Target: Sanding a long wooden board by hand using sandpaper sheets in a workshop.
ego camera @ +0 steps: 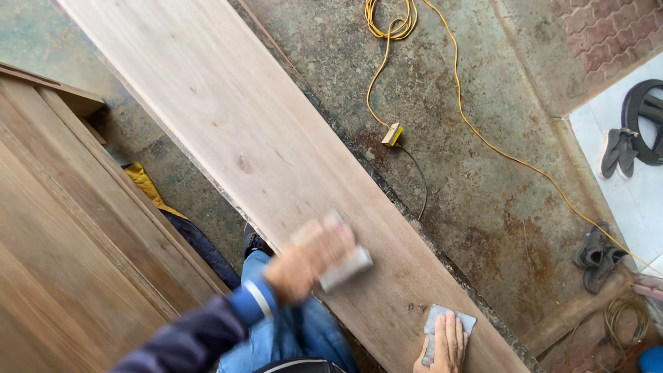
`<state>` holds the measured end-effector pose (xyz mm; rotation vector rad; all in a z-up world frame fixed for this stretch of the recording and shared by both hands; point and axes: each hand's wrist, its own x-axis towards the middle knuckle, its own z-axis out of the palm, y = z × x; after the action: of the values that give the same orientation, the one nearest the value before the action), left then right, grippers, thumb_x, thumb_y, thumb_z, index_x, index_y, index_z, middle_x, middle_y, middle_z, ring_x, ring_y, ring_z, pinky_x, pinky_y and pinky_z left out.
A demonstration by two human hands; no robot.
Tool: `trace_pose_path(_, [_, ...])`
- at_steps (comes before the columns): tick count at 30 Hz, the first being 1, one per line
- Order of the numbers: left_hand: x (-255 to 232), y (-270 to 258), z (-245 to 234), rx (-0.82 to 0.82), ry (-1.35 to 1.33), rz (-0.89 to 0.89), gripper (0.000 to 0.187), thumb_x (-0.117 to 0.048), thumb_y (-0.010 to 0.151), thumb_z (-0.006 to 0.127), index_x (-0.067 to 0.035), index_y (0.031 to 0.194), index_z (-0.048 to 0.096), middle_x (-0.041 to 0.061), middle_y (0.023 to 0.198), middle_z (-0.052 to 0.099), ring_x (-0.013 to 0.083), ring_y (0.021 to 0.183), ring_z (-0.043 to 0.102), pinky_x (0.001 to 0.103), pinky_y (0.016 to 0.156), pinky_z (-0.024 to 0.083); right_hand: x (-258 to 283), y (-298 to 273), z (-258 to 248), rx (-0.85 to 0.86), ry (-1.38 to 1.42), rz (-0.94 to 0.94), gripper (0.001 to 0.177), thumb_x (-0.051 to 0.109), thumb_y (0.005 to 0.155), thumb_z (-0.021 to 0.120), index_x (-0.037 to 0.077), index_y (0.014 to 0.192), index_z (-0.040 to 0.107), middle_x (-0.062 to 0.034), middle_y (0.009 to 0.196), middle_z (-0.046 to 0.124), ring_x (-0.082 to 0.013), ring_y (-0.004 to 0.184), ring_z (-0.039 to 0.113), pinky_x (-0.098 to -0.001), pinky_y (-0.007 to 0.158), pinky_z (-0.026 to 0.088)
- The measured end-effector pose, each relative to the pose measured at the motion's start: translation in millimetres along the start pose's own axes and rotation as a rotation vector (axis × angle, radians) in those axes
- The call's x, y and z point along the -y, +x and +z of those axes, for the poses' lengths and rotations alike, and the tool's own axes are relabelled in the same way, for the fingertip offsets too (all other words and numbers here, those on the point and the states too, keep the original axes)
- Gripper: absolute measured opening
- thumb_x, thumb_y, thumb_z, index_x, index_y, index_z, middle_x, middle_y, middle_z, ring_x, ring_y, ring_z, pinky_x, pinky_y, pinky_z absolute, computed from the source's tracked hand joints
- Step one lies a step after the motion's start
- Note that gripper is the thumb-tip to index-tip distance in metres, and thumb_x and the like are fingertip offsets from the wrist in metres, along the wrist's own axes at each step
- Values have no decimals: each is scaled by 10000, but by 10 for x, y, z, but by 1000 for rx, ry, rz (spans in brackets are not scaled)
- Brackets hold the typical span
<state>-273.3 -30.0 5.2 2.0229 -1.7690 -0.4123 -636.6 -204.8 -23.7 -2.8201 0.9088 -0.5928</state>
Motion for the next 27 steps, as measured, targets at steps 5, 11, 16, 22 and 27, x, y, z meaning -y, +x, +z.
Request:
trace_pose_path(5, [387, 252, -315, -35, 382, -367, 896, -99, 806, 551, -246, 1629, 228, 97, 1689, 199, 397, 1540, 125, 576, 1242, 103, 224, 148, -166, 3, -7, 93, 423, 83, 917, 621, -23, 1326, 635, -236, 1418, 606, -411, 1368, 565, -534, 1205, 396])
trace_pose_path(11, [-1068, -150, 616, 74, -206, -31, 807, -215, 857, 607, -129, 1580, 258, 147, 1675, 217, 399, 1556, 141, 586, 1241, 61, 268, 172, -133, -51, 5, 92, 385, 101, 944, 625, -32, 1304, 652, -233, 1385, 629, -397, 1344, 588, -520, 1203, 407])
trace_pose_path(16, [202, 181, -271, 1, 43, -34, 947, -23, 731, 512, -285, 1609, 275, 65, 1694, 211, 297, 1571, 119, 549, 1267, 27, 186, 94, -105, -9, 38, 88, 390, 106, 966, 608, -45, 1325, 636, -240, 1413, 611, -416, 1369, 574, -528, 1211, 406])
trace_pose_path(22, [1103, 462, -710, -205, 190, -461, 793, -189, 823, 647, -196, 1566, 371, 122, 1640, 328, 424, 1518, 224, 597, 1234, 162, 766, 864, 227, 142, 305, -117, 527, -97, 878, 602, 33, 1389, 585, -130, 1433, 578, -288, 1421, 508, -491, 1277, 366])
trace_pose_path(27, [1021, 400, -731, -226, 232, -484, 819, -186, 798, 663, -186, 1568, 384, 110, 1635, 356, 425, 1516, 250, 584, 1234, 183, 1521, 1951, 794, 264, 307, -372, 627, -1, 852, 648, 1, 1460, 492, -202, 1544, 470, -370, 1457, 410, -518, 1235, 273])
